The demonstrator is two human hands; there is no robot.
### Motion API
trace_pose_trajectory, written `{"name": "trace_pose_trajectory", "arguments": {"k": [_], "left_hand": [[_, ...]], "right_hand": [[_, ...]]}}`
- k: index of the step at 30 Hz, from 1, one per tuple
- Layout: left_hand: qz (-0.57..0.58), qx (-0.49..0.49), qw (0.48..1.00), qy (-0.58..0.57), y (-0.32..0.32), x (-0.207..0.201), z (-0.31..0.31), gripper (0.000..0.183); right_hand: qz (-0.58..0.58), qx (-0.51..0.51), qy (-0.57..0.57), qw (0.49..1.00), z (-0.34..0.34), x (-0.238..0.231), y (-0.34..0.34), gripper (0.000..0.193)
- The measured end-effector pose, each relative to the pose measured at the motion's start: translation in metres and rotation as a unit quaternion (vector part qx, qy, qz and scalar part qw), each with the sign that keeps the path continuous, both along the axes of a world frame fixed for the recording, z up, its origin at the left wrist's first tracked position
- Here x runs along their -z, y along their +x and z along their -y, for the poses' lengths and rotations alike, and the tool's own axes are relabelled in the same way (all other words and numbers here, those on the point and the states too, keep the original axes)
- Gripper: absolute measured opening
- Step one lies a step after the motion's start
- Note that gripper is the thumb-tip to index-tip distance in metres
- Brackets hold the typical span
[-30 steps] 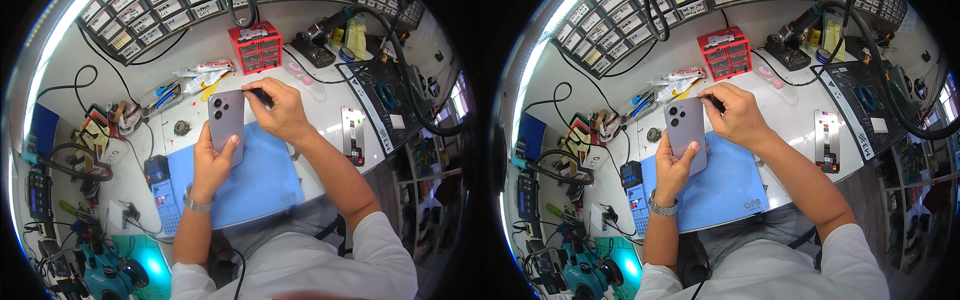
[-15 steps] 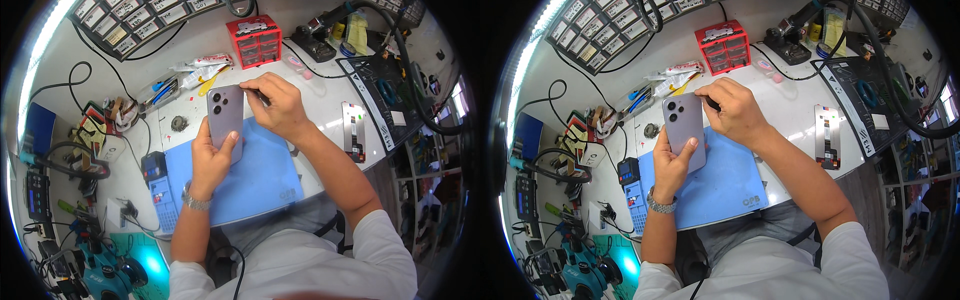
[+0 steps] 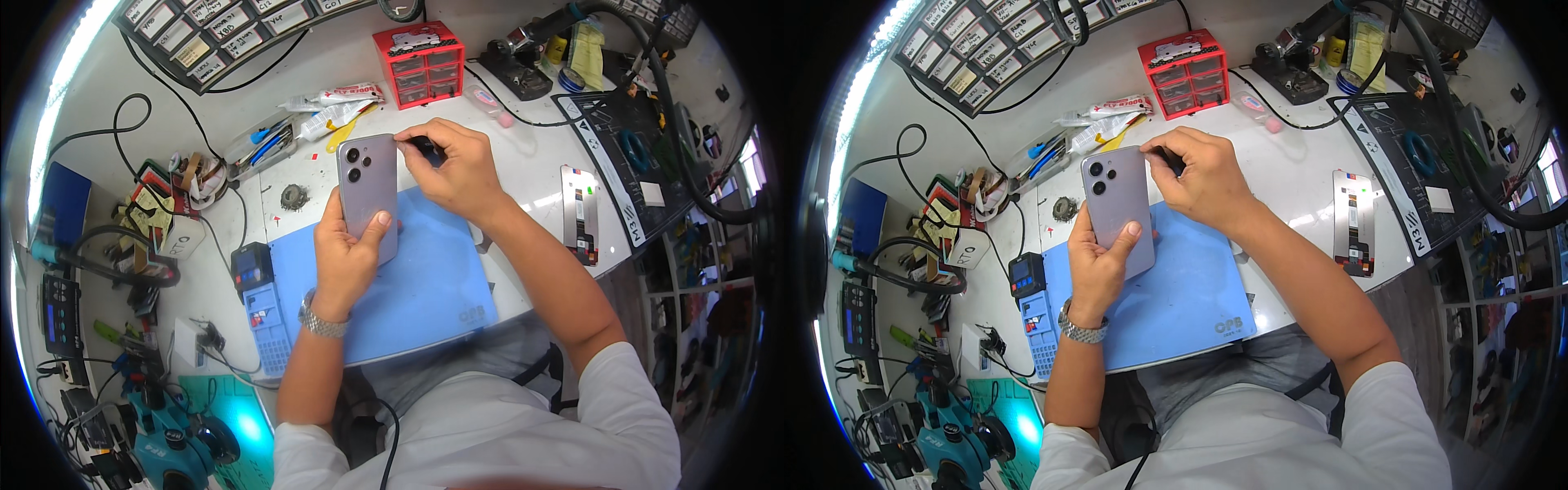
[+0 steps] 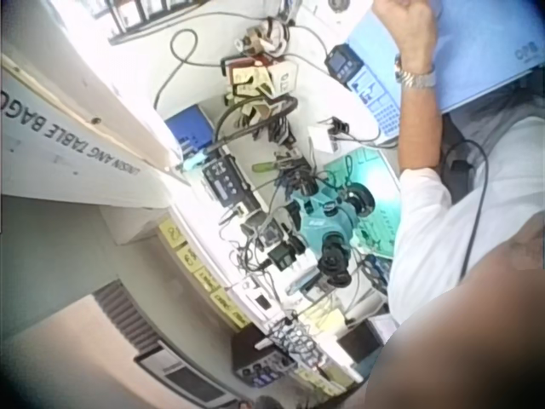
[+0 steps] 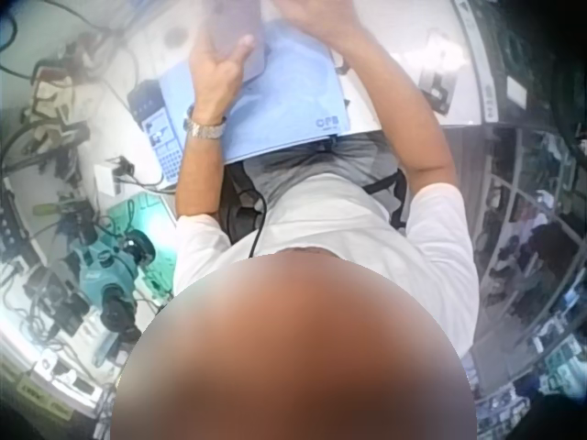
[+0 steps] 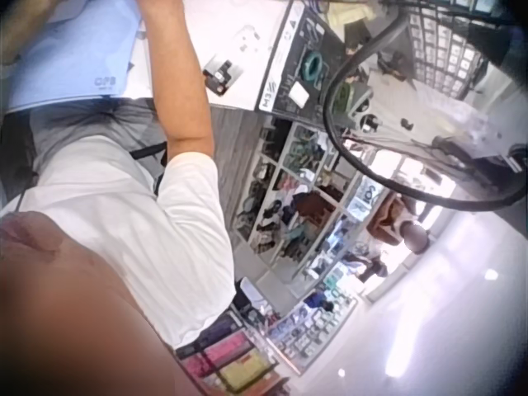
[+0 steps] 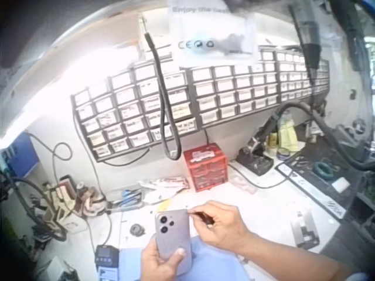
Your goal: The person removes a phone case from a smartphone, then aligns and applies a privacy screen protector to the back of the device. They smooth the film with their fingers and use a small yellow tool to press out bubbles, repeating the process until the film is fully adhered.
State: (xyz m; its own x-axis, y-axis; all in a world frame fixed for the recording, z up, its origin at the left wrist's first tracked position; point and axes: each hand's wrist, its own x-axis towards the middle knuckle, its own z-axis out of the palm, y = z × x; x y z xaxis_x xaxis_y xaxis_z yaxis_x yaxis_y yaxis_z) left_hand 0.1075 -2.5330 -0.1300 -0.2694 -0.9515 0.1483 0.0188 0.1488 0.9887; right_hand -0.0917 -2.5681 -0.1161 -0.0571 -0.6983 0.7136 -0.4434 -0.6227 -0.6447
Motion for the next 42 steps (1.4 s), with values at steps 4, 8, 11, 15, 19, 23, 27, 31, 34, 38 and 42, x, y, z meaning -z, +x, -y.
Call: {"name": "trace_pose_trajectory", "arguments": {"k": [4,8,11,15,19,23,27,31,34,38,42], "left_hand": [[-0.011,-0.001,1.0,-0.002,-0.004,-0.004,-0.001,0.037],[-0.116,-0.046,0.992,0.022,0.001,-0.012,0.006,0.041],[-0.157,-0.073,0.984,0.048,0.004,-0.017,0.009,0.042],[-0.146,-0.101,0.982,0.064,0.003,-0.019,0.011,0.046],[-0.147,-0.102,0.982,0.059,0.006,-0.019,0.013,0.046],[-0.191,-0.094,0.975,0.054,0.01,-0.019,0.016,0.046],[-0.269,-0.064,0.959,0.068,0.014,-0.017,0.018,0.047],[-0.297,-0.044,0.949,0.091,0.017,-0.016,0.02,0.05],[-0.293,-0.053,0.95,0.094,0.016,-0.017,0.02,0.05],[-0.281,-0.062,0.952,0.099,0.015,-0.021,0.018,0.05],[-0.28,-0.052,0.955,0.079,0.015,-0.014,0.02,0.052]], "right_hand": [[0.066,0.009,0.059,0.996,0.002,-0.003,-0.002,0.019],[-0.222,0.139,0.169,0.95,0.011,0.002,-0.035,0.024],[-0.35,0.19,0.218,0.891,0.016,0.013,-0.048,0.036],[-0.357,0.218,0.062,0.906,0.008,0.007,-0.056,0.04],[-0.322,-0.061,0.405,0.854,-0.004,-0.027,-0.069,0.041],[-0.401,-0.041,0.506,0.763,-0.019,-0.029,-0.051,0.048],[-0.426,-0.022,0.51,0.747,-0.017,-0.023,-0.044,0.048],[-0.405,-0.042,0.517,0.753,-0.018,-0.023,-0.049,0.039],[-0.408,-0.054,0.504,0.759,-0.021,-0.024,-0.05,0.028],[-0.36,-0.055,0.511,0.779,-0.03,-0.026,-0.052,0.018],[-0.377,-0.032,0.45,0.809,-0.046,-0.019,-0.054,0.026]]}}
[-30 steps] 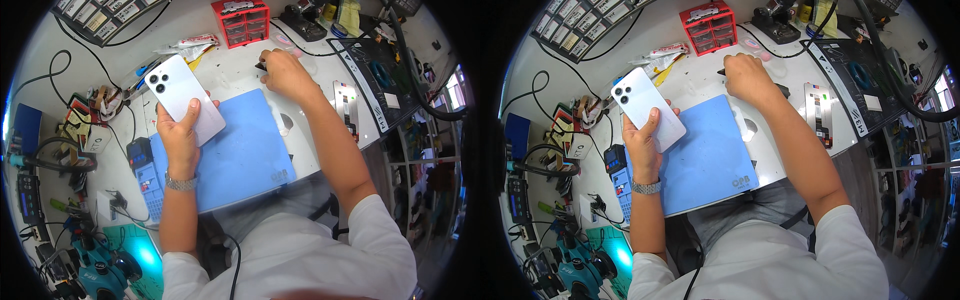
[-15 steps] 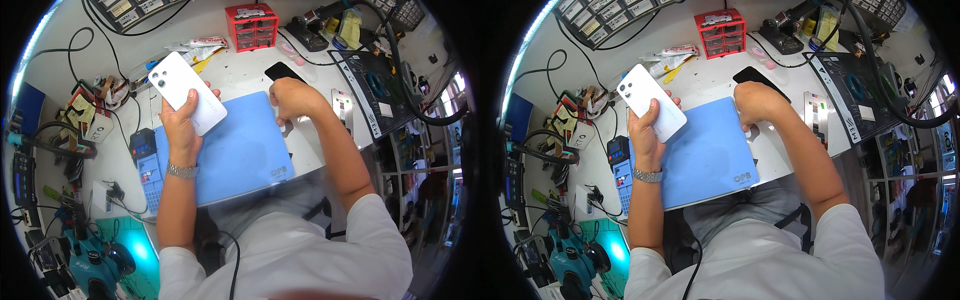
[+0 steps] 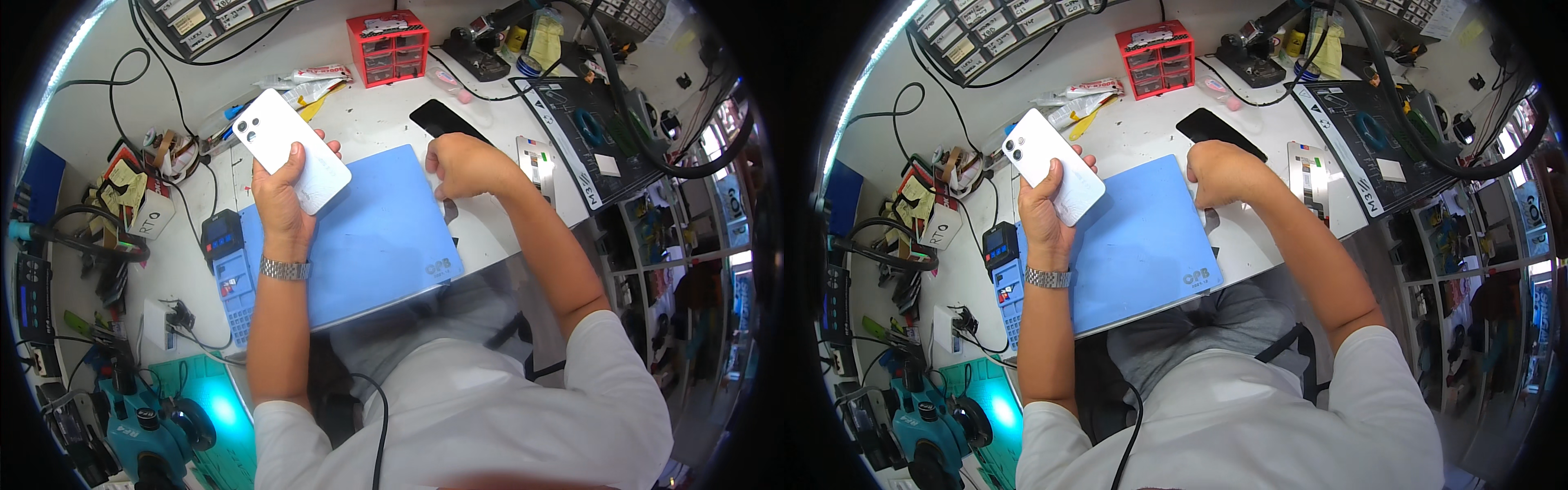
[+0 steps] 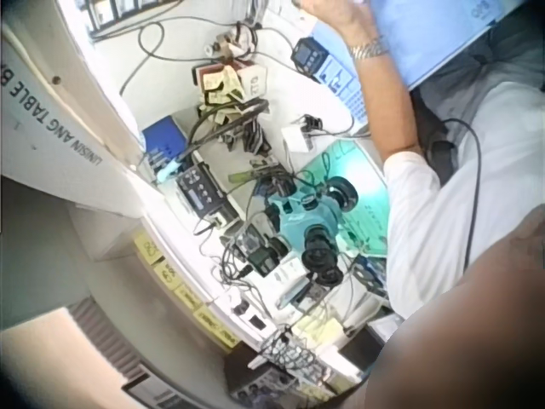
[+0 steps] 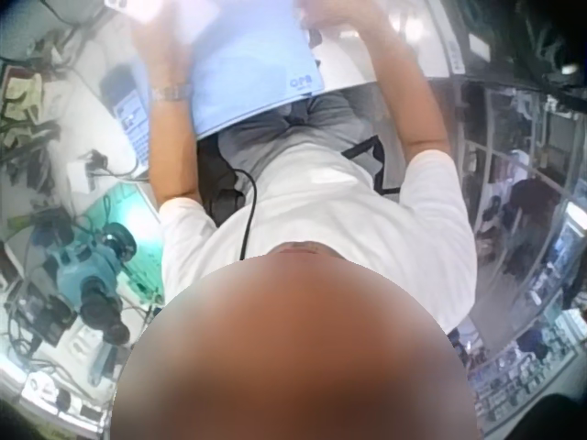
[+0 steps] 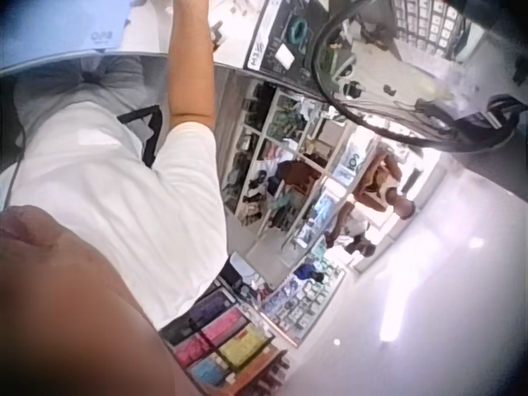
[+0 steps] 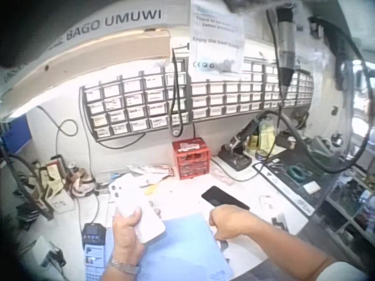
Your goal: The person removes a phone case from a smartphone, then aligns and applies a privacy screen protector to the back of the device. They smooth the film with their fingers and use a small yellow tool to press out bubbles, repeating the process until the film is fully adhered.
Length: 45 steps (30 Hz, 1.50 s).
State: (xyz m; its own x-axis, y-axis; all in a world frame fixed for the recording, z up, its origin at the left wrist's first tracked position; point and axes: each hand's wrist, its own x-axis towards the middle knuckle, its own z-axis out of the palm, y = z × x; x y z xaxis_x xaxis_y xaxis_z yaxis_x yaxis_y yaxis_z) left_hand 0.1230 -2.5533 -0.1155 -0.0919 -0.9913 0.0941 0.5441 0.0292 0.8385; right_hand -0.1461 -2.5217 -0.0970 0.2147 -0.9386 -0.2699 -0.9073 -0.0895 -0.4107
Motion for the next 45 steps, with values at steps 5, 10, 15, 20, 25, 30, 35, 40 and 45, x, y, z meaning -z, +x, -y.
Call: {"name": "trace_pose_trajectory", "arguments": {"k": [5,10,15,20,25,30,35,40,45], "left_hand": [[0.015,0.041,0.997,-0.066,0.014,0.023,0.01,0.06],[0.063,0.017,0.997,0.037,0.016,0.022,0.021,0.045],[0.081,0.003,0.996,-0.027,0.005,0.008,0.007,0.048],[0.116,-0.007,0.993,-0.035,-0.009,-0.003,-0.013,0.047],[0.149,-0.001,0.988,-0.043,-0.006,-0.001,-0.01,0.047],[0.145,0.05,0.987,-0.048,0.0,0.012,0.006,0.062],[0.125,0.021,0.992,0.002,0.001,0.018,0.009,0.05],[0.1,0.03,0.993,-0.056,0.002,0.031,0.012,0.049],[0.048,0.012,0.998,-0.037,-0.01,0.02,0.0,0.052]], "right_hand": [[-0.082,0.007,0.014,0.997,0.002,0.012,0.007,0.035],[-0.06,0.043,0.005,0.997,0.0,0.011,0.019,0.022],[-0.018,0.087,-0.091,0.992,-0.018,0.021,0.032,0.021],[0.016,0.13,-0.122,0.984,-0.017,0.041,0.028,0.019],[0.034,0.13,-0.044,0.99,0.004,0.04,0.022,0.017],[0.014,0.121,-0.072,0.99,0.001,0.041,0.032,0.018],[0.025,0.169,-0.11,0.979,-0.01,0.043,0.037,0.03],[-0.052,0.132,-0.089,0.986,-0.008,0.039,0.033,0.03],[0.01,0.125,0.003,0.992,-0.019,0.01,0.019,0.049]]}}
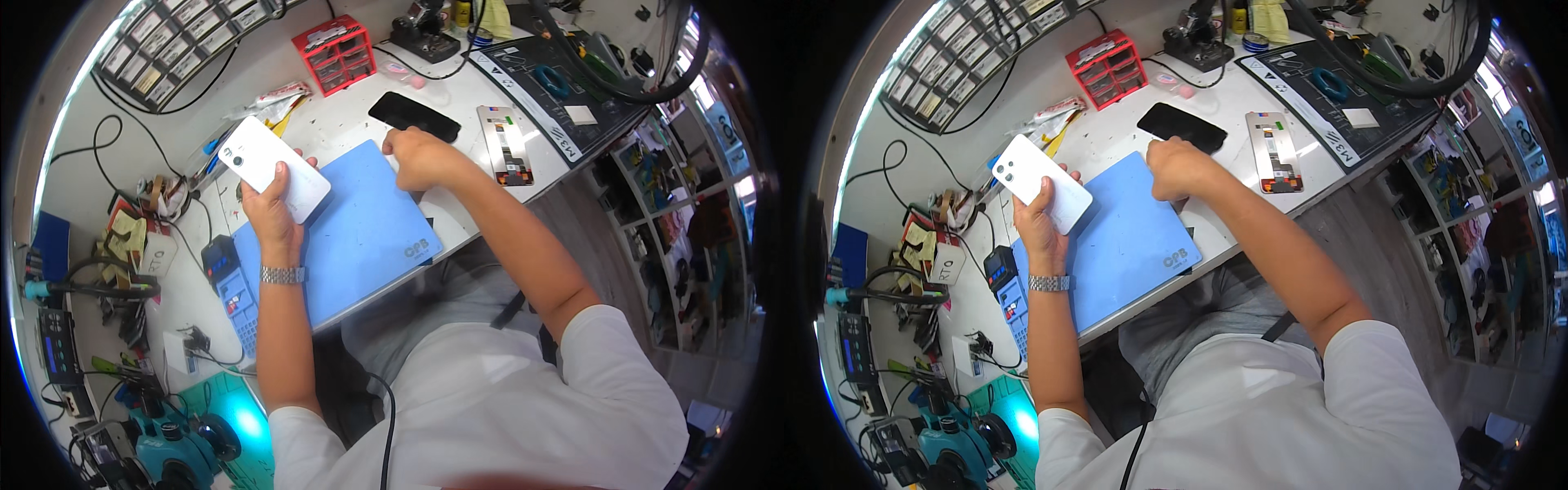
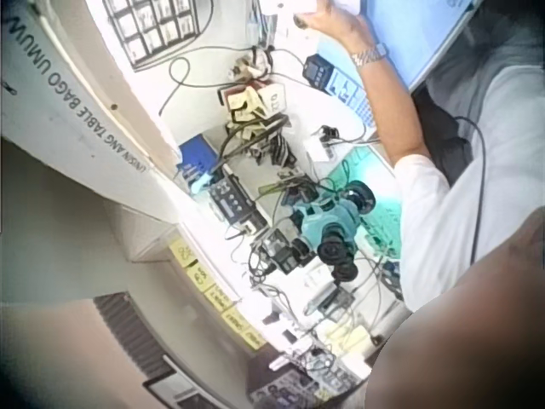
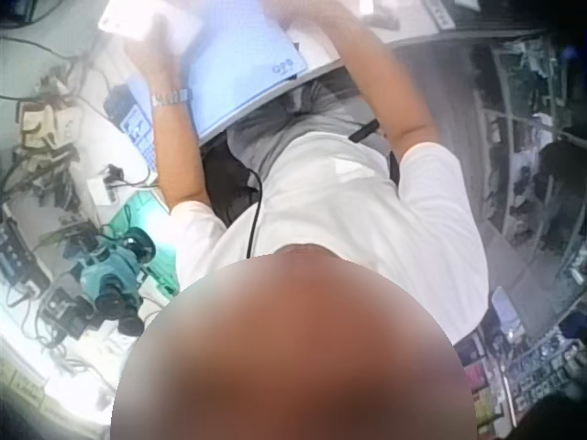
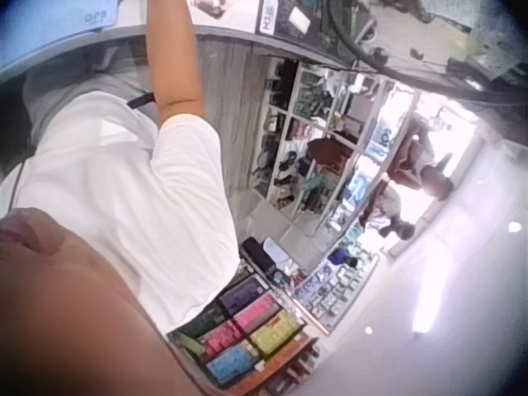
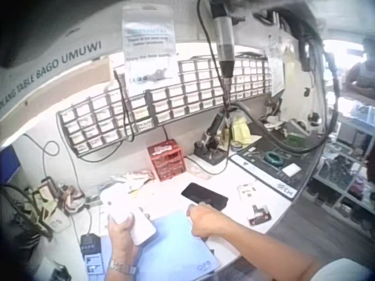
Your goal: The person removes a phone case from a smartphone, then aligns and applies a privacy screen protector to the back of the device. They smooth the film with their fingers and use a small yellow tool to press out bubbles, repeating the process until the film is fully adhered.
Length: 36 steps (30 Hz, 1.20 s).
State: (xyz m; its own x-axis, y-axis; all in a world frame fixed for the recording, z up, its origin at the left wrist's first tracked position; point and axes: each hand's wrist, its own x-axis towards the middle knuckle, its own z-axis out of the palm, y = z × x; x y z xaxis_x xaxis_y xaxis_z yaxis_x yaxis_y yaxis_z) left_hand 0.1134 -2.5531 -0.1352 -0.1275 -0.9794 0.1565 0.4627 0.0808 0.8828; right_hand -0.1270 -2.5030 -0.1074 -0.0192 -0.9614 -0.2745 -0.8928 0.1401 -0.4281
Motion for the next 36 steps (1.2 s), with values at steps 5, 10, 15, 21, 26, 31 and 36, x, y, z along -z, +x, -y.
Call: {"name": "trace_pose_trajectory", "arguments": {"k": [5,10,15,21,26,31,36], "left_hand": [[-0.001,-0.022,0.999,0.029,-0.002,-0.016,-0.005,0.048],[-0.017,-0.019,0.999,0.039,0.0,-0.015,-0.002,0.047],[-0.011,-0.006,0.999,0.03,0.0,-0.014,-0.003,0.048],[-0.006,-0.013,1.0,0.022,0.003,-0.013,-0.001,0.048],[-0.019,-0.022,0.999,0.03,0.006,-0.014,0.001,0.045],[-0.047,-0.017,0.998,0.033,0.005,-0.015,0.002,0.045],[-0.075,0.006,0.997,0.034,0.007,-0.016,0.002,0.045]], "right_hand": [[0.037,0.024,0.021,0.999,-0.007,-0.006,0.0,0.066],[-0.008,0.03,0.033,0.999,0.005,-0.003,0.009,0.055],[-0.06,-0.018,0.067,0.996,0.013,-0.015,0.018,0.039],[0.06,0.046,0.049,0.996,0.008,-0.017,0.008,0.041],[0.044,0.133,-0.16,0.977,0.006,-0.012,-0.014,0.056],[0.166,0.227,-0.261,0.923,0.016,-0.038,-0.049,0.061],[0.545,0.19,-0.313,0.754,0.038,-0.043,-0.035,0.031]]}}
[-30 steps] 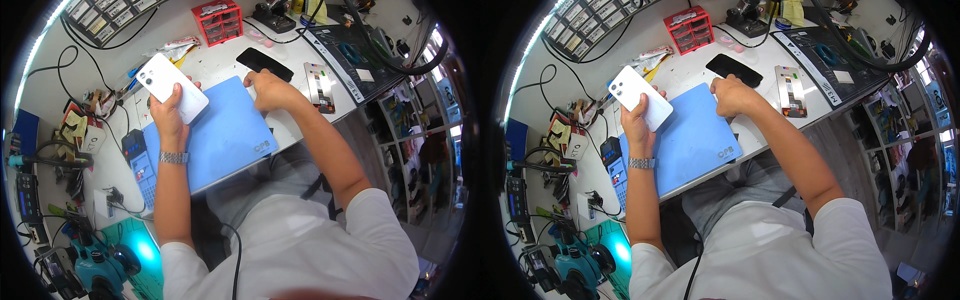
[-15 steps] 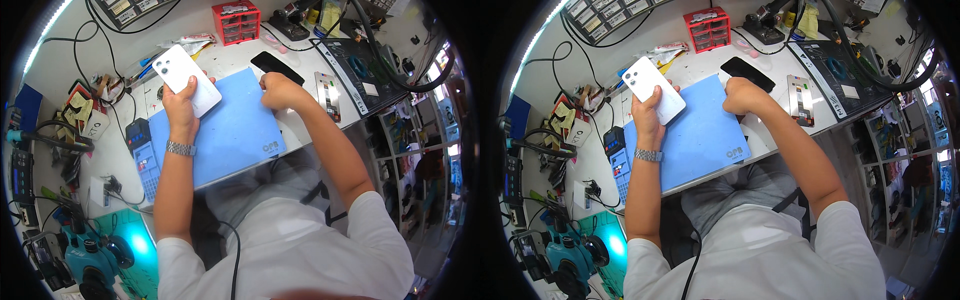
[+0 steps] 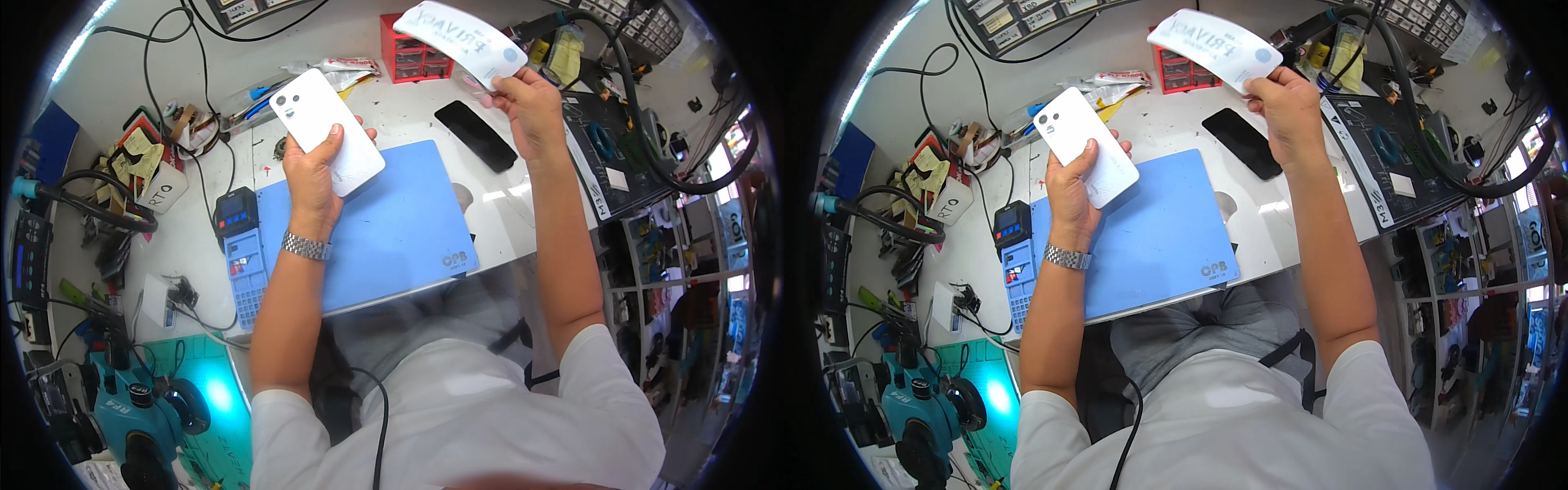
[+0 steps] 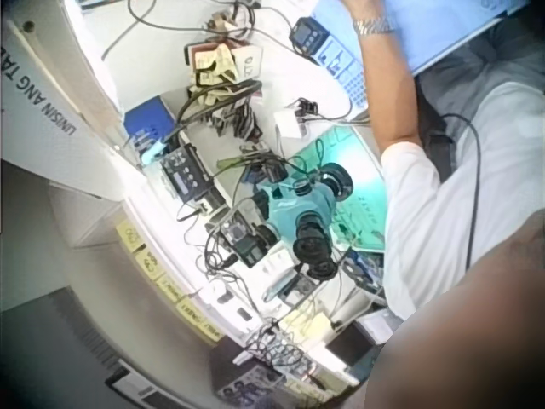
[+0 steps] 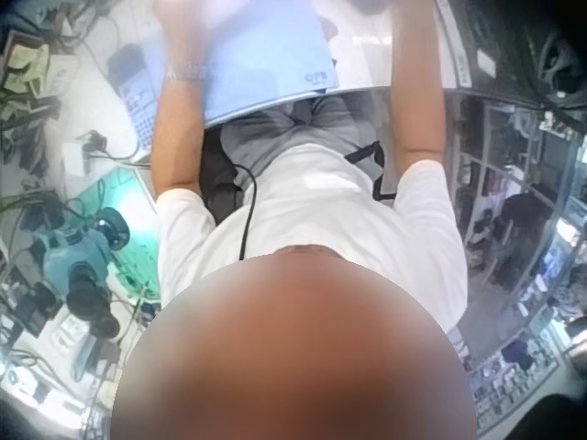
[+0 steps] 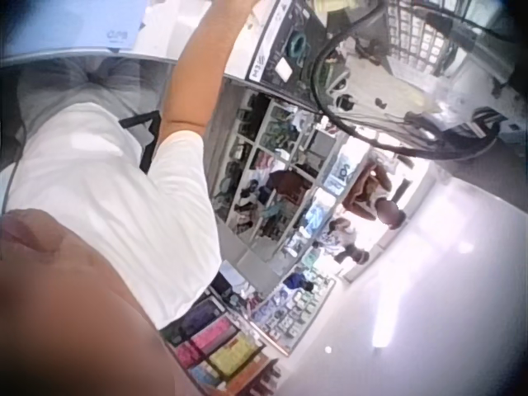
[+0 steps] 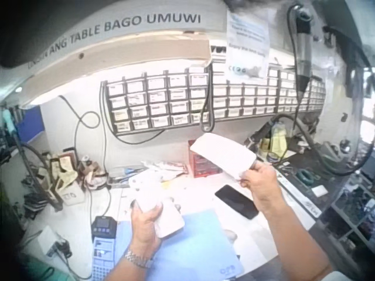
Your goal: The person removes a phone case from a smartphone, then aligns and applies a privacy screen protector to the back of the device. They smooth the film with their fingers and use a small yellow tool to press out bubbles, repeating the process until the film is fully adhered.
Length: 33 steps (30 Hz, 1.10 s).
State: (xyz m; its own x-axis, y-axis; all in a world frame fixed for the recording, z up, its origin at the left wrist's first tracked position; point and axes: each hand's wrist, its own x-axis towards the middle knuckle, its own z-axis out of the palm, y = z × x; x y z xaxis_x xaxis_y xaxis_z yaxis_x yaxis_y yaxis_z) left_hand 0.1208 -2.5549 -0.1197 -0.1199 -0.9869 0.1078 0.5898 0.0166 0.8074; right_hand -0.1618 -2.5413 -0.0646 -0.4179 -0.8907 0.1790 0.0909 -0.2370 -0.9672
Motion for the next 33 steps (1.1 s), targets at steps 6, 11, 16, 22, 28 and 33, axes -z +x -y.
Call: {"name": "trace_pose_trajectory", "arguments": {"k": [6,11,16,22,28,33], "left_hand": [[0.017,0.02,0.999,-0.045,-0.004,0.0,-0.002,0.047],[0.096,0.025,0.995,-0.007,-0.004,-0.003,-0.004,0.041],[0.178,0.049,0.983,-0.003,-0.009,0.0,-0.008,0.038],[0.233,0.048,0.971,-0.023,-0.014,0.005,-0.011,0.034],[0.244,0.04,0.969,-0.027,-0.011,0.007,-0.011,0.035],[0.267,0.014,0.96,-0.085,-0.011,0.012,-0.01,0.035]], "right_hand": [[0.116,-0.316,0.001,0.942,0.028,0.033,0.06,0.035],[0.126,-0.279,0.018,0.952,0.049,0.047,0.08,0.035],[0.024,-0.174,-0.043,0.983,0.043,0.049,0.074,0.023],[-0.127,-0.156,-0.115,0.973,0.038,0.053,0.064,0.014],[-0.19,-0.08,-0.213,0.955,0.041,0.06,0.073,0.031],[-0.271,-0.092,-0.242,0.927,0.033,0.058,0.066,0.029]]}}
